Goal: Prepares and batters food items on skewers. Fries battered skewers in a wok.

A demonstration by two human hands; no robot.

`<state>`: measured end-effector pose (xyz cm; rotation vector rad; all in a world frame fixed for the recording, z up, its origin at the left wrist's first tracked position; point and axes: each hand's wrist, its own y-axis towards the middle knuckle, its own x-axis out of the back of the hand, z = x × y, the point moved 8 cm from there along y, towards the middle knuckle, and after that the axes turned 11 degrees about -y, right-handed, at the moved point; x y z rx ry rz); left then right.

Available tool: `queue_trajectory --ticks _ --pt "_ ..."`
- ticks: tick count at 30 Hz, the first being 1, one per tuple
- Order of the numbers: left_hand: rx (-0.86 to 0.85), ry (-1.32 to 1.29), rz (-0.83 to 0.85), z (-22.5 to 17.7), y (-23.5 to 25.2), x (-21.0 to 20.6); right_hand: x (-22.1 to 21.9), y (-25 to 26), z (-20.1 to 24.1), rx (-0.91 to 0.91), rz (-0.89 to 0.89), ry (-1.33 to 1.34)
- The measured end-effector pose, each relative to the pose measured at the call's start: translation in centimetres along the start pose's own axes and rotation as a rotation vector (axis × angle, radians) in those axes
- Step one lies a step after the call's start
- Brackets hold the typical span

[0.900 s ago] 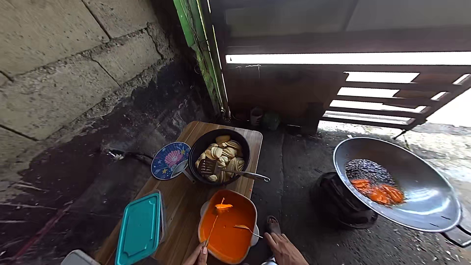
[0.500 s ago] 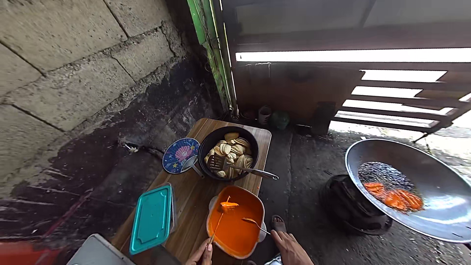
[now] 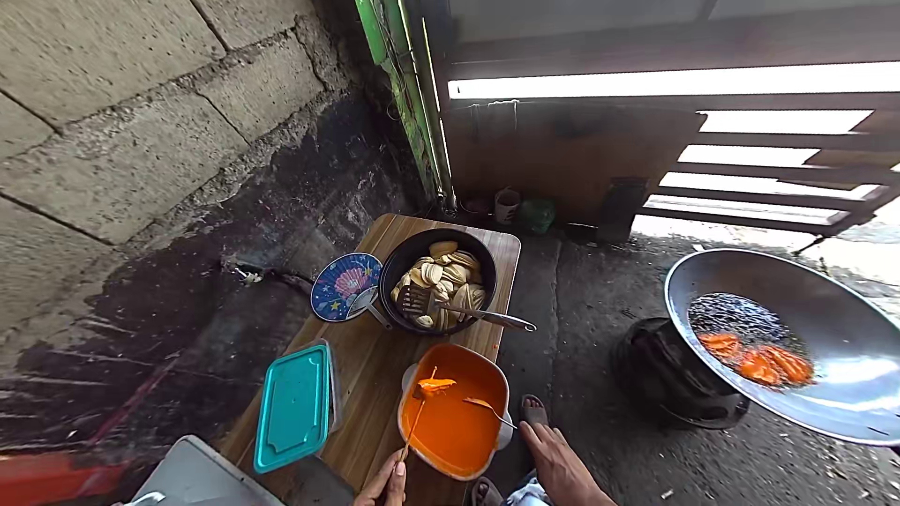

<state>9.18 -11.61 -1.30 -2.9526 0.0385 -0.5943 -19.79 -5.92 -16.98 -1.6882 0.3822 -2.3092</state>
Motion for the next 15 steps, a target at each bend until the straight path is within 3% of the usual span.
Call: queue_trajectory --ticks 3,15 --pt "0.008 0.004 -0.001 -0.2 0.0 0.1 -0.4 0.3 -0.3 -0.011 0.057 0.011" --pt "0.006 0.011 -0.054 -1.1 1.3 0.6 0.9 1.9 0.0 0.072 -0.067 -0.055"
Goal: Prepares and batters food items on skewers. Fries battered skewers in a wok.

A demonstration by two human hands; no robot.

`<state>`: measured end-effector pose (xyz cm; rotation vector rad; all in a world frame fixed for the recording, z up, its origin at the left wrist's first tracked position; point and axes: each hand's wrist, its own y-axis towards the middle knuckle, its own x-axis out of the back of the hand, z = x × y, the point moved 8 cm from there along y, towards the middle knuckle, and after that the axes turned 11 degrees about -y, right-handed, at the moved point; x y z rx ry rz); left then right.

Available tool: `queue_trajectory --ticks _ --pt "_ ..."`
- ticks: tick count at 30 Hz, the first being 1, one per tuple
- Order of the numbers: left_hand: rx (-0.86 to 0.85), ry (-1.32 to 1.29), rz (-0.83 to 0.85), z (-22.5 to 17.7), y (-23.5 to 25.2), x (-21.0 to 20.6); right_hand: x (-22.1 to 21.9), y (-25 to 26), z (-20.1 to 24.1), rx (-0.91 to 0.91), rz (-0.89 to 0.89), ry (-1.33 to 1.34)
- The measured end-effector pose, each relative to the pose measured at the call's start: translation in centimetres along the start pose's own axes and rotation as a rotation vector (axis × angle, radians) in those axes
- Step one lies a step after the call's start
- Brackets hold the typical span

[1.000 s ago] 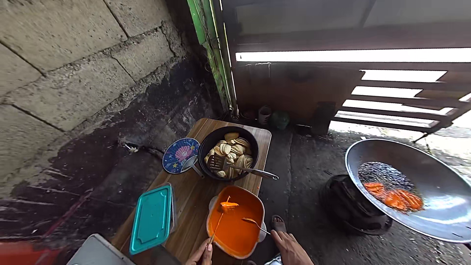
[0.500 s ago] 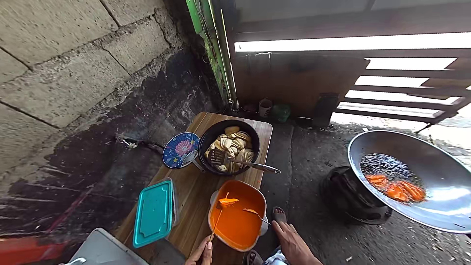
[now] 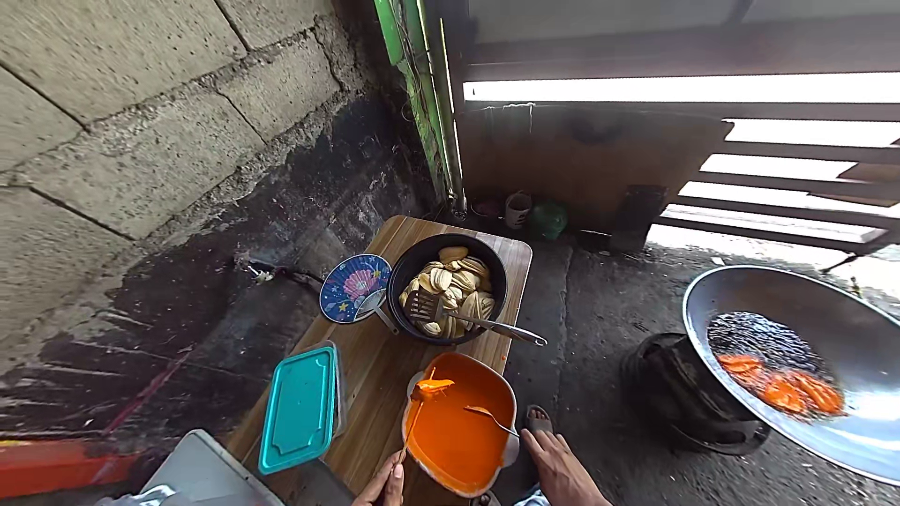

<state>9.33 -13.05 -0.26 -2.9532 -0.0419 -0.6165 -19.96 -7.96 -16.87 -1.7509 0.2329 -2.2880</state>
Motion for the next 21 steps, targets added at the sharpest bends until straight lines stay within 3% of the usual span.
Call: queue_trajectory --ticks 3,13,15,21 --pt "0.005 -0.003 -0.001 0.1 0.0 0.0 -0.2 0.2 -0.4 -0.032 0.078 -0.013" --pt "0.011 -0.021 0.008 0.3 0.7 0.2 1.4 0.3 -0.9 -0.015 0.053 -0.066" --pt "0.007 -0.023 0.011 0.2 0.8 0.2 1.2 0.4 -1.1 -0.041 0.153 -0.050" --pt "-0.016 -0.018 0.053 -0.7 0.5 0.1 4.5 1.5 -1.1 -0.152 0.117 0.123"
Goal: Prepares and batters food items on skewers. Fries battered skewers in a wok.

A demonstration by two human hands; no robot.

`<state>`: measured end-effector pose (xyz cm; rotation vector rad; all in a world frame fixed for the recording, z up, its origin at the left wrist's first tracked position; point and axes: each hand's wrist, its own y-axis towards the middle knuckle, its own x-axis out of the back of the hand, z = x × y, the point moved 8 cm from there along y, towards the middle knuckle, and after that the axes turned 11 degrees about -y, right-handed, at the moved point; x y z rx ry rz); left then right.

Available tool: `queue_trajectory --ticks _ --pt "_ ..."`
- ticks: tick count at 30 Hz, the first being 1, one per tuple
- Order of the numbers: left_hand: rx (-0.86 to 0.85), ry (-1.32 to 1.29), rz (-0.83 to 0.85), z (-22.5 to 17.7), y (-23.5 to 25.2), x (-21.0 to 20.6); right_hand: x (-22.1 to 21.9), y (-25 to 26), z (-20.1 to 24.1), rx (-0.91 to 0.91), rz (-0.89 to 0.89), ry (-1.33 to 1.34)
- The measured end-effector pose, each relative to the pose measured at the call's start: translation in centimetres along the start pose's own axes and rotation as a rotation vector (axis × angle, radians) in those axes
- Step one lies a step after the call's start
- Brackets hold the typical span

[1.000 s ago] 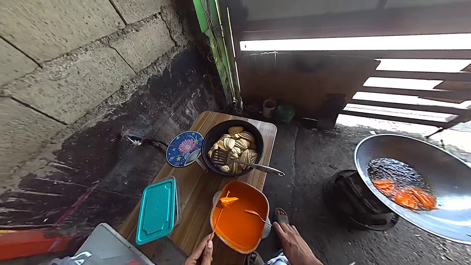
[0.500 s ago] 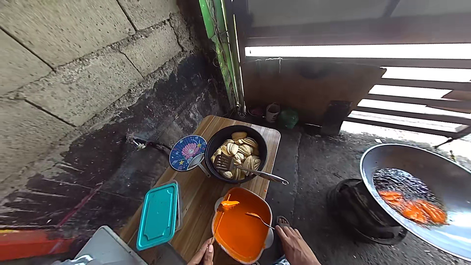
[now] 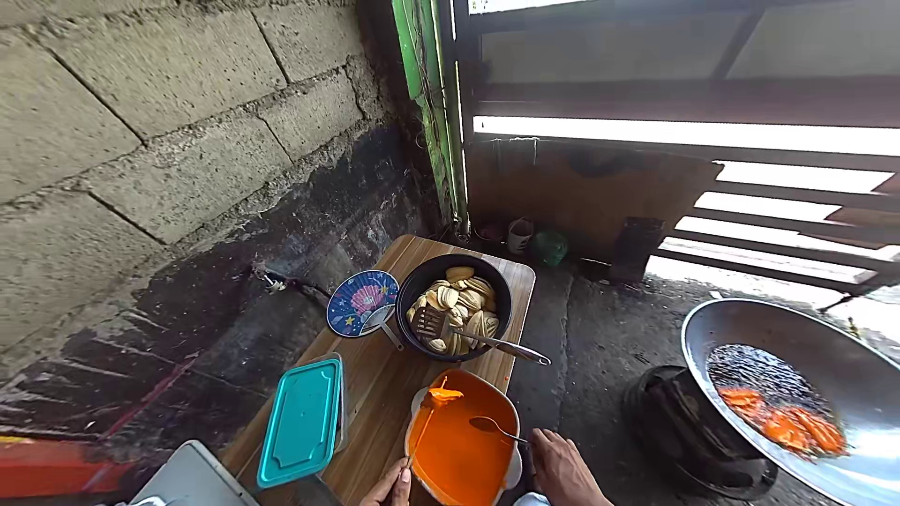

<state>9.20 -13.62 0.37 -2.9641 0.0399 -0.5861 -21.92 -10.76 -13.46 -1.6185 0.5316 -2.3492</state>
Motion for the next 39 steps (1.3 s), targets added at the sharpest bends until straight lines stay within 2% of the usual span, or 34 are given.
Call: queue_trajectory --ticks 5,10,15,21,25,29,33,39 --pt "-0.024 0.040 0.046 -0.7 -0.6 -0.5 4.7 0.7 0.8 -0.022 -0.007 0.217" --pt "-0.061 0.083 0.103 -1.5 -1.2 -1.2 8.5 0.1 2.2 0.020 -0.003 0.211" --pt "-0.087 0.067 0.143 -2.2 -2.3 -2.4 9.7 -1.0 2.1 0.045 0.013 0.199" --pt "-0.110 0.085 0.189 -4.4 -3.8 -5.0 10.3 -3.6 -0.9 0.030 0.001 0.255" --pt "-0.111 0.144 0.233 -6.7 -5.1 -8.6 10.4 -6.2 -5.6 0.012 -0.044 0.345" --pt "-0.148 0.178 0.307 -9.4 -7.4 -14.7 10.6 -9.8 -12.2 -0.024 -0.077 0.419" --pt "-0.201 0.212 0.355 -12.8 -10.7 -23.1 11.8 -14.5 -20.7 -0.050 -0.116 0.426" --pt "-0.201 0.184 0.456 -16.9 -16.3 -37.8 14.7 -23.2 -35.9 -0.153 -0.164 0.386"
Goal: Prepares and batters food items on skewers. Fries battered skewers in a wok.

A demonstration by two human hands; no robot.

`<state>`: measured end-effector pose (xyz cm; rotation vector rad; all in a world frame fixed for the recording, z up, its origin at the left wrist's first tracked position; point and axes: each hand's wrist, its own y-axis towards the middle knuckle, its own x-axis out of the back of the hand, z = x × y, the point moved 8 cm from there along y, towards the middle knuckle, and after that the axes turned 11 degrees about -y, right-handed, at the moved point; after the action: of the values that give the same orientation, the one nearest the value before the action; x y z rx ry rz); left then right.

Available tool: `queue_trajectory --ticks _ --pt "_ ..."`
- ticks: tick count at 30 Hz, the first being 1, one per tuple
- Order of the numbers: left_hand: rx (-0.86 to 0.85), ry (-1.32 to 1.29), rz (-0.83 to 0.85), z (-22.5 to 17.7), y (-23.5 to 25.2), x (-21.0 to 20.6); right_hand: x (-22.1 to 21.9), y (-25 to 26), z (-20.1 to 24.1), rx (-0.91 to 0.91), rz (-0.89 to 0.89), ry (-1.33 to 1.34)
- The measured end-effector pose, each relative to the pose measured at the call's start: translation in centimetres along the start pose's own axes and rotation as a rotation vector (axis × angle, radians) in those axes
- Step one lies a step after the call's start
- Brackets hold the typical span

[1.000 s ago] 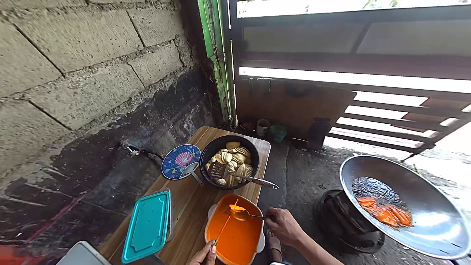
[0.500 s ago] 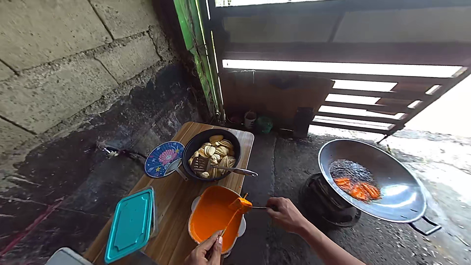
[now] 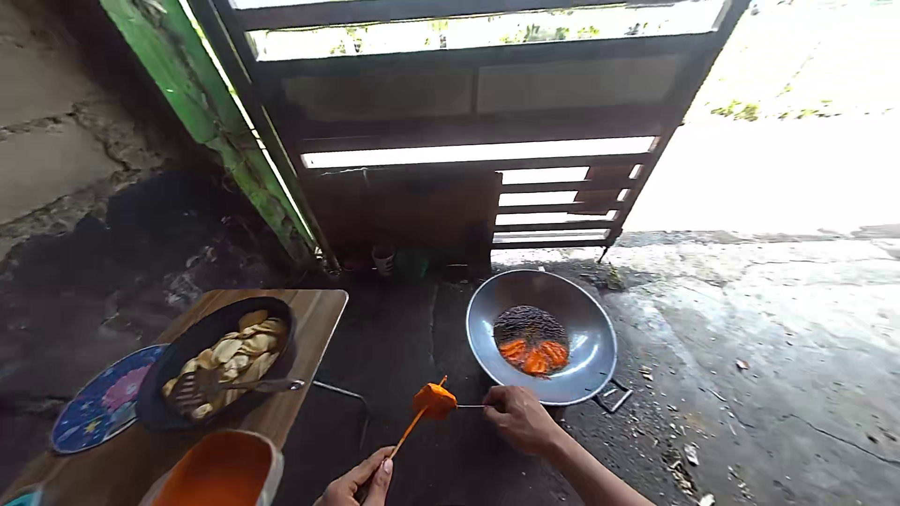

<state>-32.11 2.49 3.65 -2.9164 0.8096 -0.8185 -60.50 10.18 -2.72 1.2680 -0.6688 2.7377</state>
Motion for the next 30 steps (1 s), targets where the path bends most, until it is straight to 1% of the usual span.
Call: queue_trajectory --ticks 3,7,11,14,17,21,26,30 --pt "-0.008 -0.061 0.061 -3.4 2.1 -6.8 4.7 -2.2 -6.7 -0.068 -0.024 -0.021" --pt "-0.001 -0.070 0.157 -7.6 5.8 -15.1 9.9 -3.8 -15.0 -0.144 -0.056 -0.010" --pt "0.061 -0.038 0.218 -11.0 10.6 -21.8 14.5 -2.6 -22.2 -0.187 -0.071 -0.001" --pt "0.075 -0.038 0.231 -12.7 14.7 -25.9 17.8 -0.5 -26.9 -0.203 -0.075 0.012" --pt "0.093 -0.063 0.233 -14.1 18.7 -29.4 21.6 1.8 -30.1 -0.211 -0.073 -0.005" --pt "0.140 -0.089 0.204 -15.7 22.5 -33.5 25.3 5.1 -34.1 -0.187 -0.037 -0.043" --pt "0.272 -0.159 0.137 -16.3 25.0 -38.6 27.8 10.2 -39.1 -0.122 0.054 -0.081" --pt "0.408 -0.199 0.017 -14.3 26.1 -42.8 28.1 16.1 -42.3 0.026 0.224 -0.161"
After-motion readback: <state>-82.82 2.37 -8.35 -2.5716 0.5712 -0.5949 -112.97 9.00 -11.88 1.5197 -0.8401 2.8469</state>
